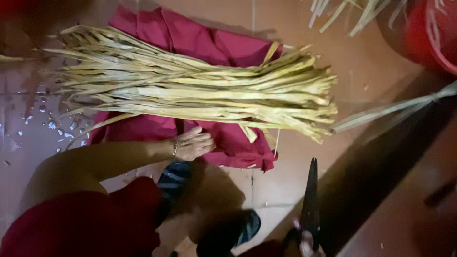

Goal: The person places a bundle of dried plant stalks into a red basin, then sits on the floor and uses scissors to trim the stalks repeatedly. The cut pieces fall onto a red cloth on the floor.

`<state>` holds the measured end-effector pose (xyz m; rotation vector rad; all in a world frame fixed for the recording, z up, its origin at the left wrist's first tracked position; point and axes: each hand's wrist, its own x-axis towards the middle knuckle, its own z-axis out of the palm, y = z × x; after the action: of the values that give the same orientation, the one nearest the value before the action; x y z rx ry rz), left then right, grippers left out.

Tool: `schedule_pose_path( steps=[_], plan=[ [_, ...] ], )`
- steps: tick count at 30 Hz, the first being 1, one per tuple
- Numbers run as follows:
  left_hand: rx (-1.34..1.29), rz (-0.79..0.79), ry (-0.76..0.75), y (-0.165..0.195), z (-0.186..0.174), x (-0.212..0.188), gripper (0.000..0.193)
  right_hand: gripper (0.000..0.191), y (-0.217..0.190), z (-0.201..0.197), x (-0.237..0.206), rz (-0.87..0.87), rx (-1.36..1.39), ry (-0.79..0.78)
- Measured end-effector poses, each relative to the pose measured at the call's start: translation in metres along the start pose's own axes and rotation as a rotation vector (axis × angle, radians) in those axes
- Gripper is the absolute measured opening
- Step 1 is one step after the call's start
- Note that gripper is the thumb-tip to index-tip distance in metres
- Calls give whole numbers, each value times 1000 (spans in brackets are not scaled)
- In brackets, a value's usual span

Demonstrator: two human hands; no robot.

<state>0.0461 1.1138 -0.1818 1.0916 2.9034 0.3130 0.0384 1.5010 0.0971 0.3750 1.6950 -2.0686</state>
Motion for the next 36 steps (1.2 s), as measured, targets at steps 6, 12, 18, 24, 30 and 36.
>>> schedule_pose_path(
  steps=[6,12,18,24,30,36],
  plan=[
    [-105,143,86,58,-12,-29,44,36,-40,-14,-105,-145,23,64],
    [-134,46,-254,84,-81,-60,46,25,-61,-31,-153,-540,114,78],
    [-114,-15,-386,111,-119,-44,35,28,-51,-54,-191,-678,282,281],
    [-273,-177,-370,119,-145,-22,29,33,-29,-60,-214,-716,246,433],
    [-657,-528,81,89,-230,-14,24,40,12,-20,-239,-519,313,479],
    [-883,-496,393,104,-331,49,19,37,67,5,-227,-421,434,537]
  ],
)
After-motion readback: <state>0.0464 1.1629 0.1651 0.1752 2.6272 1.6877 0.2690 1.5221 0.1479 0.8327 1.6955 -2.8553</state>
